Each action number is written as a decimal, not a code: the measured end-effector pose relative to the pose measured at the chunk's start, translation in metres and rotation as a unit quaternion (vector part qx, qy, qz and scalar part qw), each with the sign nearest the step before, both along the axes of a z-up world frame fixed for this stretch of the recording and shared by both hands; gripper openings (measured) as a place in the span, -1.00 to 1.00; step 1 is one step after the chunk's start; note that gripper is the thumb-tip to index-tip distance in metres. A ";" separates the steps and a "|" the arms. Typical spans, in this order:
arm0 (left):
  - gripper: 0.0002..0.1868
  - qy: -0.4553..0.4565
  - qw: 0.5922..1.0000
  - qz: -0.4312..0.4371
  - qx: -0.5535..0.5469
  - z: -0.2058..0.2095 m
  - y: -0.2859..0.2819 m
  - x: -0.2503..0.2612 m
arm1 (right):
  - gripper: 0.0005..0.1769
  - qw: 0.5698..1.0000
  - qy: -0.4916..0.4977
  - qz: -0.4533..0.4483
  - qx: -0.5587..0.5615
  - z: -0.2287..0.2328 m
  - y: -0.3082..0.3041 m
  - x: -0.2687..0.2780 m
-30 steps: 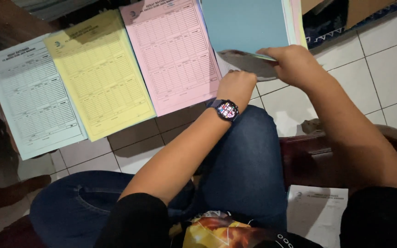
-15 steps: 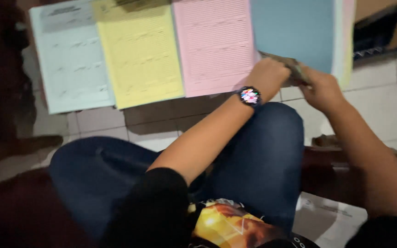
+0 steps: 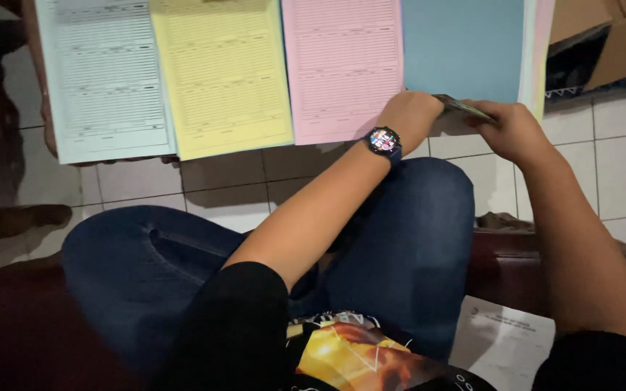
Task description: Sorting and organizing multiple stacks of colored paper forms and small paper slips.
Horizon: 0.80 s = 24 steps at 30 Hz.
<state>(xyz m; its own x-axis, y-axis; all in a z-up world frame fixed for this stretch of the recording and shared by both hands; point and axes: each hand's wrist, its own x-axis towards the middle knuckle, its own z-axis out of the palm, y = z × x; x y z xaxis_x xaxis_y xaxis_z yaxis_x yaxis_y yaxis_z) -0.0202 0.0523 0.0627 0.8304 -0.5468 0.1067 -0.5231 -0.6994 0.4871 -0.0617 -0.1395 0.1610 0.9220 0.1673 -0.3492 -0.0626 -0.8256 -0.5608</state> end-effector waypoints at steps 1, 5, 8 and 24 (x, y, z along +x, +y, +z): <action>-0.72 0.001 1.000 -0.003 -0.002 0.003 0.001 0.000 | -0.34 1.000 0.001 -0.003 -0.002 -0.002 -0.001 0.001; -0.73 0.017 1.000 -0.001 -0.018 0.013 0.001 0.000 | -0.58 1.000 -0.014 -0.009 0.004 -0.024 -0.017 0.007; -0.72 0.028 0.999 0.001 -0.026 0.027 0.004 -0.003 | -0.80 0.999 -0.008 -0.040 0.014 -0.039 -0.026 0.010; -0.75 0.132 0.989 0.060 -0.022 0.011 -0.002 0.013 | -0.80 0.998 -0.031 -0.060 0.007 -0.073 -0.039 0.007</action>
